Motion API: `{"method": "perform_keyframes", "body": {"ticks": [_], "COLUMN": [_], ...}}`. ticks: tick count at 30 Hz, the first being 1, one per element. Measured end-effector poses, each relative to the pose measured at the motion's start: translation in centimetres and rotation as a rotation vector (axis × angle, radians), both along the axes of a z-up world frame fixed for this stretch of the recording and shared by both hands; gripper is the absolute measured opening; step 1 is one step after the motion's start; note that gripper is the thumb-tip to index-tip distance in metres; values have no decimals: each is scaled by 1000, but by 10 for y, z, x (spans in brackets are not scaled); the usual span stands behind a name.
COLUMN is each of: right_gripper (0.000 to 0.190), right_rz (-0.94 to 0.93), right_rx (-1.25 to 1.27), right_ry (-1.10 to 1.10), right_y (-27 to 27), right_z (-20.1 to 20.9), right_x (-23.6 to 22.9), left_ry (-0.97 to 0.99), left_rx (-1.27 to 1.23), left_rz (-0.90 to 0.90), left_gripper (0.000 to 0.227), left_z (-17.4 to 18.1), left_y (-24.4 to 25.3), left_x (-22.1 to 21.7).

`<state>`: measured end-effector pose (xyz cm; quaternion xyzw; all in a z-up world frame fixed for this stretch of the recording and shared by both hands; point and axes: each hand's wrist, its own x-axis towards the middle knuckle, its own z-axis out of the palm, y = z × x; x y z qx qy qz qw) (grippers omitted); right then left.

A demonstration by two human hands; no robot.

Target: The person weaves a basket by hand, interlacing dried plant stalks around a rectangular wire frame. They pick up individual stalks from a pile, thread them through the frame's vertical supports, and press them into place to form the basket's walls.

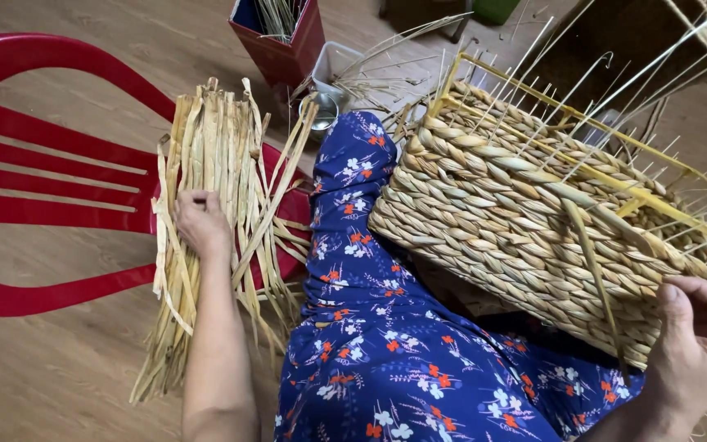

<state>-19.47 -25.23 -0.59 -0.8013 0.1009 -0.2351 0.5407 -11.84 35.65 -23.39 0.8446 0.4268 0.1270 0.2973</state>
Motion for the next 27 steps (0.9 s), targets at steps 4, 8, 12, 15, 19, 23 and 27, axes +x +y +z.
{"method": "perform_keyframes", "body": {"ticks": [4, 8, 12, 15, 19, 23, 27], "right_gripper": [9, 9, 9, 10, 9, 6, 44], "right_rz": [27, 28, 36, 44, 29, 92, 359], "right_rx": [1, 9, 7, 2, -23, -45, 374], "right_ry": [9, 12, 3, -20, -33, -24, 114], "right_y": [-1, 7, -7, -8, 2, 19, 67], "right_z": [-1, 7, -2, 1, 9, 4, 20], "right_x": [0, 2, -2, -3, 0, -4, 2], "left_ry": [-39, 18, -226, -382, -244, -353, -390], "left_rx": [61, 265, 93, -23, -107, 10, -282], "left_rz": [-6, -82, -171, -179, -199, -490, -979], "left_gripper": [20, 17, 11, 10, 29, 23, 26], "left_z": [18, 15, 2, 23, 104, 153, 218], "left_y": [-5, -6, -2, -7, -35, -70, -155], "left_x": [-1, 2, -4, -7, -12, -13, -25]}}
